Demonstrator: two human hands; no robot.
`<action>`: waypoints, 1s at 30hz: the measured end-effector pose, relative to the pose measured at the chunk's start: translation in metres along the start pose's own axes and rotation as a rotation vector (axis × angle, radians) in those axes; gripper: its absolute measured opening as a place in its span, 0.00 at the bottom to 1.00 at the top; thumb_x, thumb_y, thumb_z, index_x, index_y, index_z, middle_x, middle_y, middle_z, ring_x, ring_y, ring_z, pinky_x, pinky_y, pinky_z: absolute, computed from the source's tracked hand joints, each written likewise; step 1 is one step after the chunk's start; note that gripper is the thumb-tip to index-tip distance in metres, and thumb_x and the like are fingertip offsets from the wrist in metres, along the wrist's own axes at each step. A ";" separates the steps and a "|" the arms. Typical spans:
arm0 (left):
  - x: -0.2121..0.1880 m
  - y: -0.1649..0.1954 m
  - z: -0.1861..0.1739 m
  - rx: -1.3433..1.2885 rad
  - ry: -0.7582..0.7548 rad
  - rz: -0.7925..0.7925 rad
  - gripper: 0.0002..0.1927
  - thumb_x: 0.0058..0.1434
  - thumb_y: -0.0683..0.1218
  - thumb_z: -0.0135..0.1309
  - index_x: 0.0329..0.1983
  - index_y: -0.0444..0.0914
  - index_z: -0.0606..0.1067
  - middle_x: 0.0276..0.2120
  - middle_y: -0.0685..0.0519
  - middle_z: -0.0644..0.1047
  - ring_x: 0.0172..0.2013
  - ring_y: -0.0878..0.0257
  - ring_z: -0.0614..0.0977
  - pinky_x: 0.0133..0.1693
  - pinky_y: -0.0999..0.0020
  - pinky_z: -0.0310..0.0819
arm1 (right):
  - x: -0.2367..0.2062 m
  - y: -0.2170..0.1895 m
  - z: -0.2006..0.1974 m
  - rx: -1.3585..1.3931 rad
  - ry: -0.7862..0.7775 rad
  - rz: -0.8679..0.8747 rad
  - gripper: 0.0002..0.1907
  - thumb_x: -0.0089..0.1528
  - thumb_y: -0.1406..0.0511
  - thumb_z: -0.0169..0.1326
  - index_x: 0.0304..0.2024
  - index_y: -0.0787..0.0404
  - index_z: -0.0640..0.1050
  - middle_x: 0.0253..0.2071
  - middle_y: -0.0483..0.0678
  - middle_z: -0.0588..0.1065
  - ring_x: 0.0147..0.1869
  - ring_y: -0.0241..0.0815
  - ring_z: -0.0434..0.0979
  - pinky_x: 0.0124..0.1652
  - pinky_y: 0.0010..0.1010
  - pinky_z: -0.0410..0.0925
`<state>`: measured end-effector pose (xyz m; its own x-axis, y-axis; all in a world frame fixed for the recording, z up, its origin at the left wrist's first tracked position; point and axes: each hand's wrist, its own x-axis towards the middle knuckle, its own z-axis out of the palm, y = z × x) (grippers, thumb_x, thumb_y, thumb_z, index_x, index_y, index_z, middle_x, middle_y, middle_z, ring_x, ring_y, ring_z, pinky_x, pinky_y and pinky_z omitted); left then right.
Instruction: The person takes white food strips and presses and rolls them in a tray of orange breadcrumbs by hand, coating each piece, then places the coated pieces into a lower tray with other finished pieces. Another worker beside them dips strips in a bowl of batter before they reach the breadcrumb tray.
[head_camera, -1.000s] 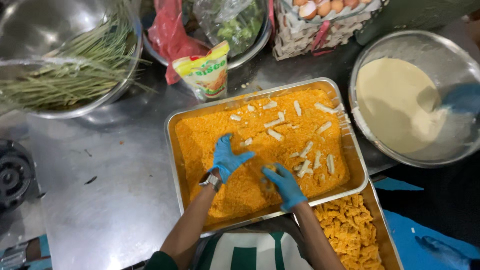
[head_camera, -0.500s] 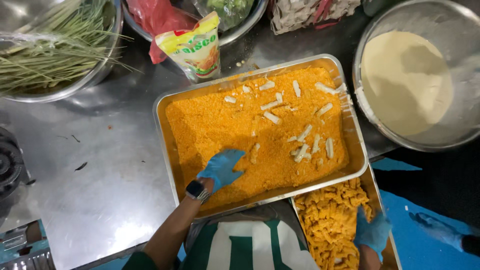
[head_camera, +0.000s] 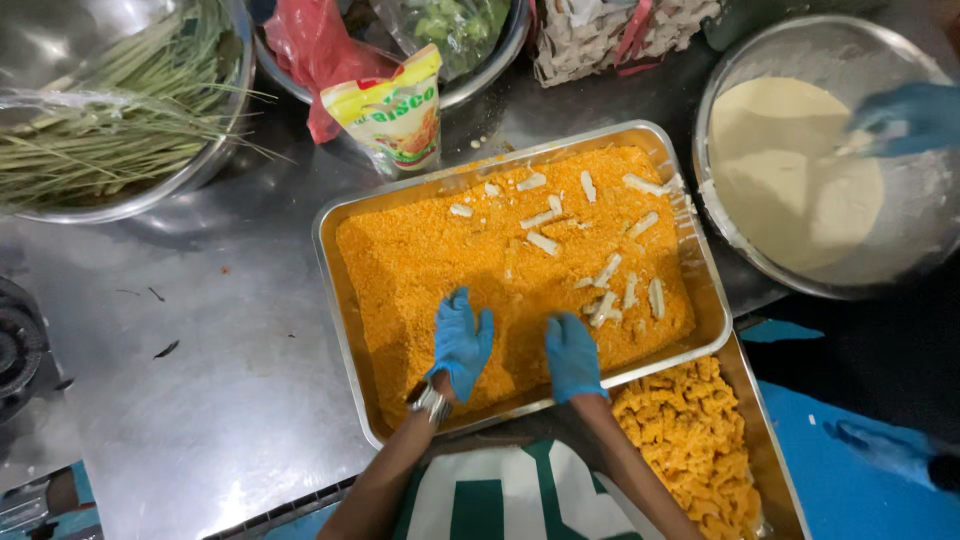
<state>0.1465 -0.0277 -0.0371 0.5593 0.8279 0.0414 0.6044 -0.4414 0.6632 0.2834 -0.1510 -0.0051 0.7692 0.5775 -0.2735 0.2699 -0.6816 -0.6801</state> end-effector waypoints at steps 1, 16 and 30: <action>0.003 -0.002 0.002 -0.059 -0.063 -0.060 0.27 0.67 0.51 0.53 0.64 0.31 0.67 0.57 0.36 0.71 0.55 0.44 0.72 0.57 0.52 0.67 | 0.004 -0.004 0.008 -0.032 0.051 -0.088 0.26 0.69 0.52 0.47 0.59 0.65 0.75 0.58 0.63 0.75 0.63 0.62 0.74 0.61 0.45 0.66; -0.013 -0.060 -0.007 -0.845 -0.052 -0.158 0.28 0.73 0.38 0.29 0.77 0.30 0.50 0.77 0.46 0.53 0.76 0.57 0.54 0.74 0.64 0.46 | 0.018 -0.045 0.049 -0.056 -0.108 -0.414 0.21 0.72 0.53 0.44 0.52 0.62 0.78 0.52 0.60 0.77 0.57 0.63 0.75 0.57 0.48 0.68; -0.014 -0.052 -0.025 -0.625 0.036 -0.520 0.29 0.74 0.56 0.42 0.72 0.34 0.62 0.68 0.46 0.66 0.67 0.57 0.66 0.69 0.62 0.57 | 0.013 -0.051 -0.001 1.029 -0.620 0.385 0.25 0.63 0.57 0.59 0.61 0.56 0.74 0.43 0.46 0.78 0.42 0.41 0.77 0.39 0.35 0.72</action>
<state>0.0929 -0.0080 -0.0535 0.2690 0.8895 -0.3694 0.3475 0.2681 0.8985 0.2799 -0.1090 0.0268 0.2222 0.7227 -0.6545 -0.7002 -0.3489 -0.6229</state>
